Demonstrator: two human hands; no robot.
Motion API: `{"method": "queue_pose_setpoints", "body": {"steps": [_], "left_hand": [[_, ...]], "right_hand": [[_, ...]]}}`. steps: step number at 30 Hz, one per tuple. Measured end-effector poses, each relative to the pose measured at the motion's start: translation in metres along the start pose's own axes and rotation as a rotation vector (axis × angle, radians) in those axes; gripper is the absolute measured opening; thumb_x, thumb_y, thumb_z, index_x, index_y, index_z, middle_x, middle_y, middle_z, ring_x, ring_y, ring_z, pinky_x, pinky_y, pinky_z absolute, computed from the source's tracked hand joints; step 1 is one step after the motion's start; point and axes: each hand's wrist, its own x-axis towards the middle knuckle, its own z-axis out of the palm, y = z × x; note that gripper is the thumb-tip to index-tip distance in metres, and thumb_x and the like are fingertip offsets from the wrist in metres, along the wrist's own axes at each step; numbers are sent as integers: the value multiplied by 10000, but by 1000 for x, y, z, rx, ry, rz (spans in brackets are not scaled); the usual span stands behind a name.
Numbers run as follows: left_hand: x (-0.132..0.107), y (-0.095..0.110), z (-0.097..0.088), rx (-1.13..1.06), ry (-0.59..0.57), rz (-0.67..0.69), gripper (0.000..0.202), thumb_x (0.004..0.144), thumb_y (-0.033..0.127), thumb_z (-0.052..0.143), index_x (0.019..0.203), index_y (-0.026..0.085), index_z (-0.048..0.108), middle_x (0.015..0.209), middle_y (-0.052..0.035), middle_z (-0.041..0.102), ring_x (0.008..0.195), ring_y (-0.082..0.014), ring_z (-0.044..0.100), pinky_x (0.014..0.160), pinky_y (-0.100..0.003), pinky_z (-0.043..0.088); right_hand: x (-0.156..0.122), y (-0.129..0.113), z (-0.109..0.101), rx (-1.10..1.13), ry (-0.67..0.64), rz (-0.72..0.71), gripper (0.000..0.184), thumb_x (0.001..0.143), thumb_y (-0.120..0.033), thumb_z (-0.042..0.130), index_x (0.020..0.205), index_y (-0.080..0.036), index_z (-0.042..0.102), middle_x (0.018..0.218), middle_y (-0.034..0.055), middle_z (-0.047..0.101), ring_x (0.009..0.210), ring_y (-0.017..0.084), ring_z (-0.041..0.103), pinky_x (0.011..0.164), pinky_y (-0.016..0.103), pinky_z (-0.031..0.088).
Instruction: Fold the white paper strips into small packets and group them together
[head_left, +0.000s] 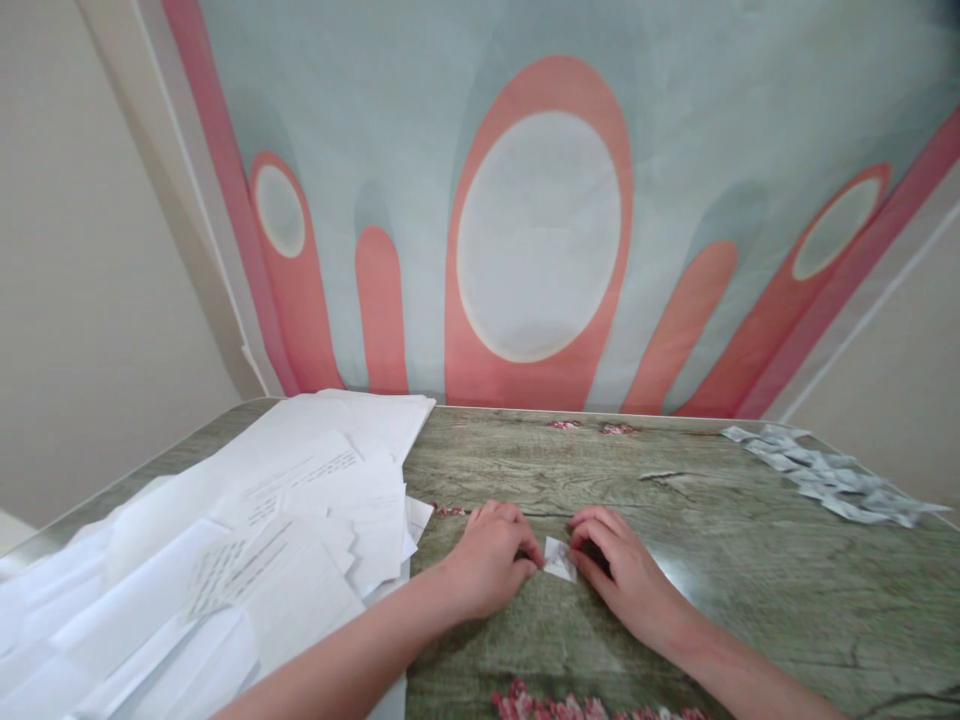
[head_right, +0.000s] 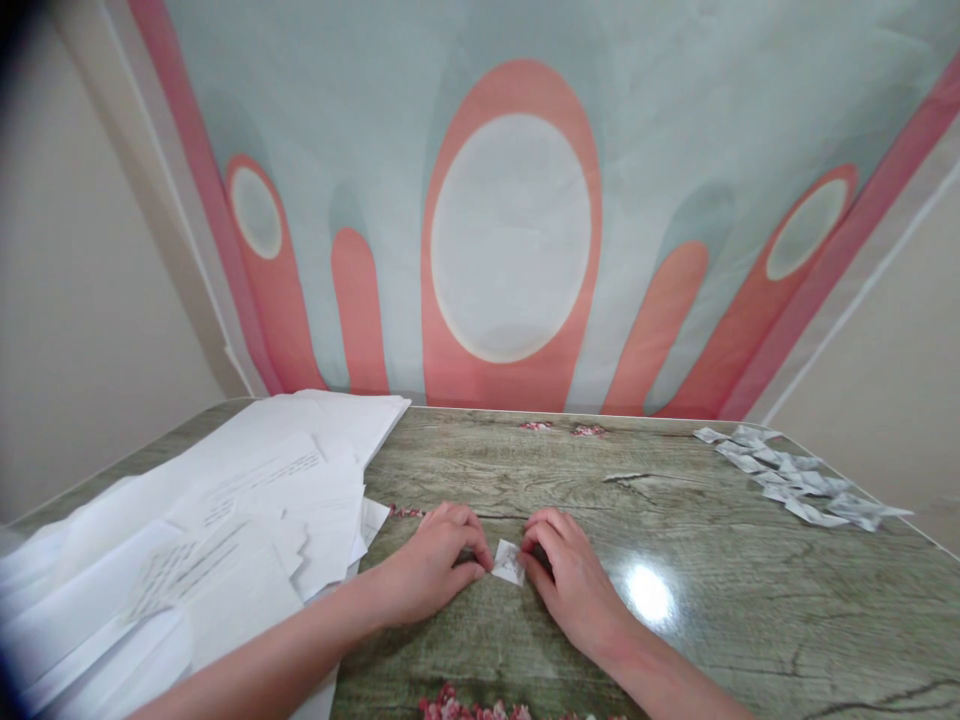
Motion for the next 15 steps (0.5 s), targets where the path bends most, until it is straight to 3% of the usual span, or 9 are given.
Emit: {"method": "queue_pose_setpoints", "body": {"steps": [5, 12, 15], "left_hand": [[0, -5, 1, -50, -6, 5, 97, 718, 225, 647, 804, 247, 687, 891, -5, 596, 958, -204, 488, 877, -322, 358], [1, -2, 13, -25, 122, -45, 68, 713, 281, 669, 758, 229, 668, 890, -7, 583, 944, -208, 485, 853, -334, 347], [1, -1, 13, -27, 124, -65, 44, 719, 269, 663, 726, 226, 665, 888, -5, 580, 935, -202, 485, 849, -339, 339]], "right_hand": [[0, -1, 0, -7, 3, -17, 73, 844, -160, 495, 800, -218, 499, 963, 52, 521, 931, 207, 497, 820, 362, 414], [-5, -5, 1, -43, 18, -28, 86, 824, -134, 497, 790, -212, 491, 956, 55, 522, 910, 209, 502, 799, 366, 417], [-6, -7, 1, -33, 15, -12, 86, 819, -129, 494, 787, -209, 496, 961, 54, 522, 911, 205, 503, 802, 361, 415]]}}
